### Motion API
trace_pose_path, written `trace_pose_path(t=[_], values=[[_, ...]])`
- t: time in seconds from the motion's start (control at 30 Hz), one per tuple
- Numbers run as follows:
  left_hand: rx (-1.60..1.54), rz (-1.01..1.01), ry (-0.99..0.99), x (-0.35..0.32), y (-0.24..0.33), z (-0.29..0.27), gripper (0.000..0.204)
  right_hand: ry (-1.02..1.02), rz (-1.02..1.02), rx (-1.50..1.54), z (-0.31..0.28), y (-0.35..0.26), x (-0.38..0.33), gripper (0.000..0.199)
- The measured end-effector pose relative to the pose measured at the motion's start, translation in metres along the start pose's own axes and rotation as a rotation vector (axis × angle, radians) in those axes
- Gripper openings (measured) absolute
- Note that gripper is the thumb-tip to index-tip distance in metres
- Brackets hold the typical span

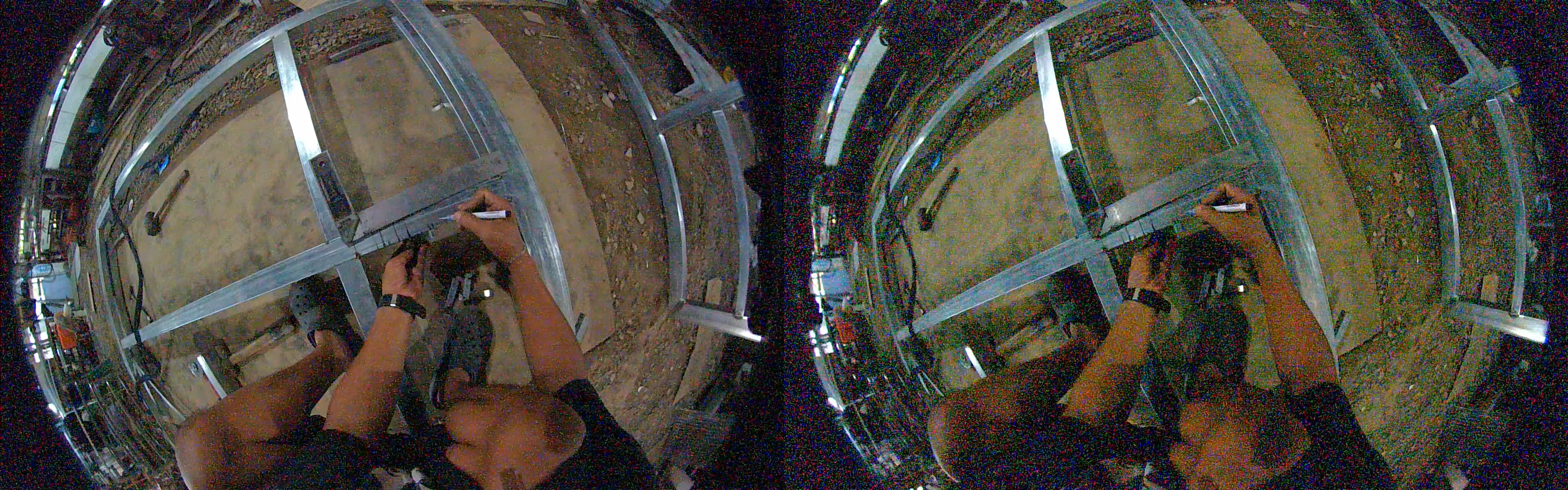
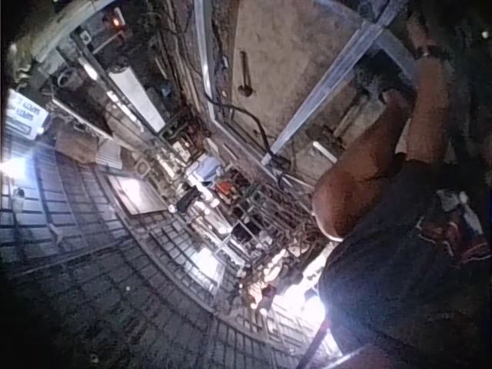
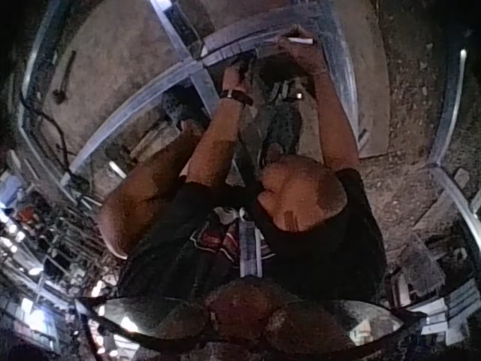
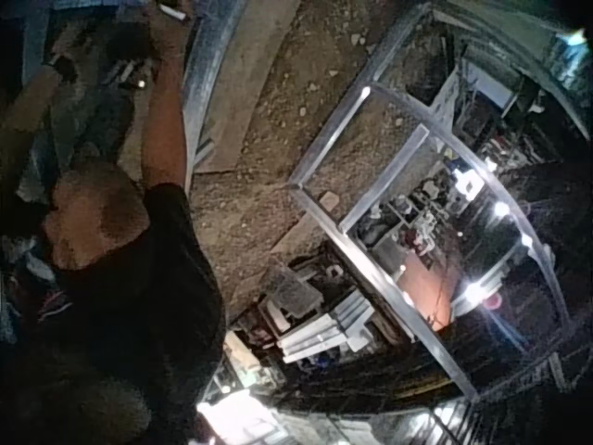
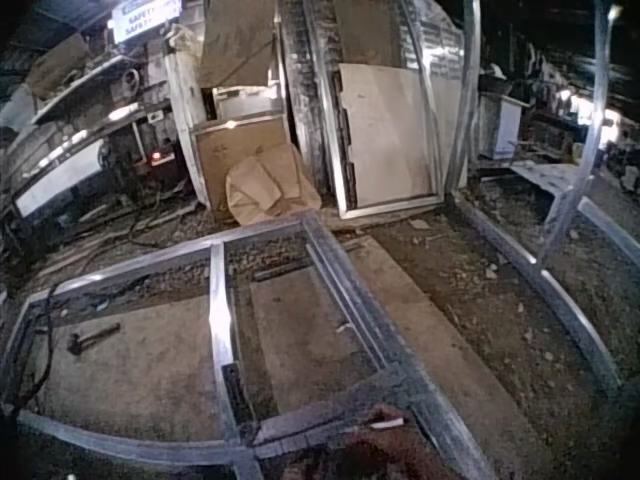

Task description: The person sits on the ground and uses a square ruler and marker to measure and mark multiple points on a metal frame. They repeatedly reposition the square and make marks along the frame's edges.

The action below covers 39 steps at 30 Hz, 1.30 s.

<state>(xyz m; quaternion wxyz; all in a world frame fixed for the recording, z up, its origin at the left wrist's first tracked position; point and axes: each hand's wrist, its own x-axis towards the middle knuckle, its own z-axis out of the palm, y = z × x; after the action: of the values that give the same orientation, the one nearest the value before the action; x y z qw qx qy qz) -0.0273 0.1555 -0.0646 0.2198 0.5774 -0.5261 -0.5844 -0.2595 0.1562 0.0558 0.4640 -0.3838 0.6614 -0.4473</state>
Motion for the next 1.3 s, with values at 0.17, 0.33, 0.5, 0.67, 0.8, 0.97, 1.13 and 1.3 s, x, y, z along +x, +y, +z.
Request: trace_pose_path(t=[0.17, 0.33, 0.5, 0.67, 0.8, 0.97, 1.13, 1.3], values=[[-0.503, -0.042, -0.033, 0.004, -0.005, 0.005, 0.032, 0.0, -0.008, 0.002, 0.0, 0.004, 0.003, 0.017], [0.341, 0.124, -0.003, -0.002, 0.012, -0.007, 0.034, -0.009, -0.004, 0.033, 0.001, 0.0, 0.003, 0.019], [0.244, 0.034, 0.016, -0.012, 0.033, -0.004, 0.038, 0.002, -0.078, -0.012, 0.0, 0.009, 0.006, 0.019], [0.196, 0.049, 0.007, -0.013, 0.04, -0.002, 0.038, -0.002, -0.048, -0.007, -0.003, 0.009, 0.004, 0.018], [0.102, 0.091, 0.047, 0.001, 0.0, -0.001, 0.037, -0.002, -0.04, -0.038, 0.0, 0.001, 0.003, 0.017], [0.095, 0.098, 0.031, 0.005, -0.027, 0.005, 0.028, -0.024, -0.007, 0.016, 0.006, 0.001, 0.005, 0.017], [0.47, 0.093, 0.006, -0.01, 0.035, 0.001, 0.036, 0.004, -0.012, -0.018, -0.006, 0.003, 0.0, 0.017], [0.259, 0.153, 0.108, -0.001, -0.014, 0.004, 0.039, -0.019, 0.01, -0.001, 0.004, 0.0, 0.002, 0.016]])
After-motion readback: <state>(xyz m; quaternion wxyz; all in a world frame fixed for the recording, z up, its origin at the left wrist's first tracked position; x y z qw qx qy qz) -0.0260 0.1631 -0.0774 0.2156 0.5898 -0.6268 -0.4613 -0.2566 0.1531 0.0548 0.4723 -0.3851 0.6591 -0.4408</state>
